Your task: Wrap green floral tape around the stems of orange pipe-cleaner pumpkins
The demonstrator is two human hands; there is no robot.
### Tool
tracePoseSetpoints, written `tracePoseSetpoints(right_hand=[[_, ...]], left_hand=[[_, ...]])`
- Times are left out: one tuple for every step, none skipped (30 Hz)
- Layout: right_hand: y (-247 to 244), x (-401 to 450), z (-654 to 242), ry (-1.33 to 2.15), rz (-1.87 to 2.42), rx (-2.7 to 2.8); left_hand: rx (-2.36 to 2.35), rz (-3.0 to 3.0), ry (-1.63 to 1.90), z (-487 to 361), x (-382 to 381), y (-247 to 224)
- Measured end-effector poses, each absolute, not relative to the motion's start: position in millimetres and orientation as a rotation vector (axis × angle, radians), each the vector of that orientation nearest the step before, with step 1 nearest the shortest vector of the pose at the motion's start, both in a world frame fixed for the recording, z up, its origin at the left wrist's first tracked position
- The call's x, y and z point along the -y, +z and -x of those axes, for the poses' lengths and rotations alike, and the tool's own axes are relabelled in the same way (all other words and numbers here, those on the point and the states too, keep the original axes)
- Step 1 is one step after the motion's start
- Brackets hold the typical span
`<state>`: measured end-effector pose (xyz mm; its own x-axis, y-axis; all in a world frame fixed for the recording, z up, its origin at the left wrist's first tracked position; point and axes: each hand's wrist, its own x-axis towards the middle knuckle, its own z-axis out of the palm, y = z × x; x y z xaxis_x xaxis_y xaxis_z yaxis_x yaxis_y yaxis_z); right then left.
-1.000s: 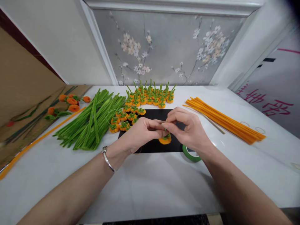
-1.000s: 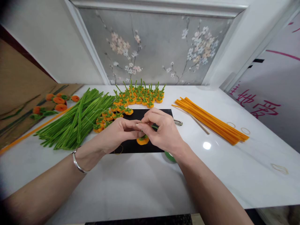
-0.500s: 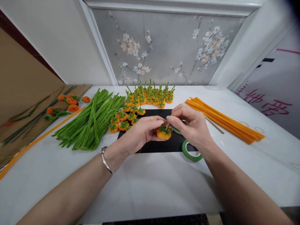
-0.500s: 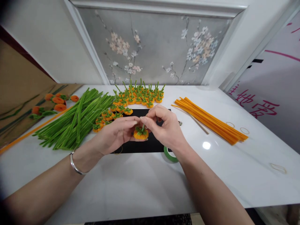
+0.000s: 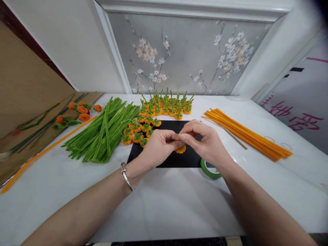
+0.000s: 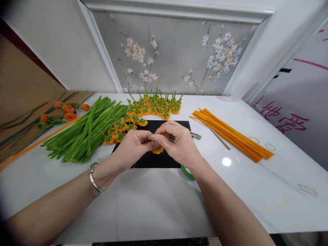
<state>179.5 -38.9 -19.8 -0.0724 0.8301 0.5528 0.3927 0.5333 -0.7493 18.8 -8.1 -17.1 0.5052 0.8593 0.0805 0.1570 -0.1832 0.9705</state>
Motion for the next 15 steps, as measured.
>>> tracePoseSetpoints(right_hand=[[-19.4,38.1,-181.5,0.558,1.058,1.683],[-19.1,37.3,-183.6,0.612,1.071,1.678],[-19.1,36.5,-185.4,0.649,1.083,1.672],[-19.4,35.7,-186.8,0.670,1.089,1.672],[-20.1,35.0,-187.7,0.677,1.089,1.682],[-21.2,34.3,-188.2,0.670,1.090,1.698],[-22.6,33.8,-188.2,0.652,1.097,1.714],[-24.2,33.4,-187.9,0.629,1.111,1.726],[-25.8,33.2,-187.4,0.603,1.130,1.733],[-27.5,33.1,-186.7,0.576,1.152,1.734],[-28.9,33.1,-186.0,0.550,1.174,1.731],[-30.3,33.2,-185.3,0.532,1.189,1.725],[-31.5,33.3,-184.7,0.526,1.195,1.716],[-32.5,33.5,-184.2,0.535,1.193,1.706],[-33.6,33.6,-184.1,0.556,1.184,1.691]], left_hand=[[-0.883,-1.655,0.798,-19.1,7.7,-17.2],[-0.883,-1.660,0.783,-19.3,7.4,-17.2],[-0.881,-1.670,0.765,-19.5,7.2,-17.2],[-0.879,-1.684,0.746,-19.6,7.1,-17.2],[-0.878,-1.706,0.731,-19.5,7.0,-17.3],[-0.876,-1.734,0.719,-19.4,7.0,-17.6],[-0.873,-1.767,0.709,-19.1,6.9,-18.0],[-0.870,-1.804,0.697,-18.8,6.8,-18.7],[-0.866,-1.840,0.690,-18.4,6.6,-19.5],[-0.857,-1.871,0.684,-18.0,6.3,-20.5],[-0.850,-1.892,0.681,-17.4,6.0,-21.7],[-0.843,-1.903,0.683,-16.9,5.7,-22.9],[-0.833,-1.908,0.682,-16.3,5.4,-24.1],[-0.821,-1.911,0.684,-15.9,5.2,-25.4],[-0.804,-1.916,0.685,-15.5,5.4,-26.5]])
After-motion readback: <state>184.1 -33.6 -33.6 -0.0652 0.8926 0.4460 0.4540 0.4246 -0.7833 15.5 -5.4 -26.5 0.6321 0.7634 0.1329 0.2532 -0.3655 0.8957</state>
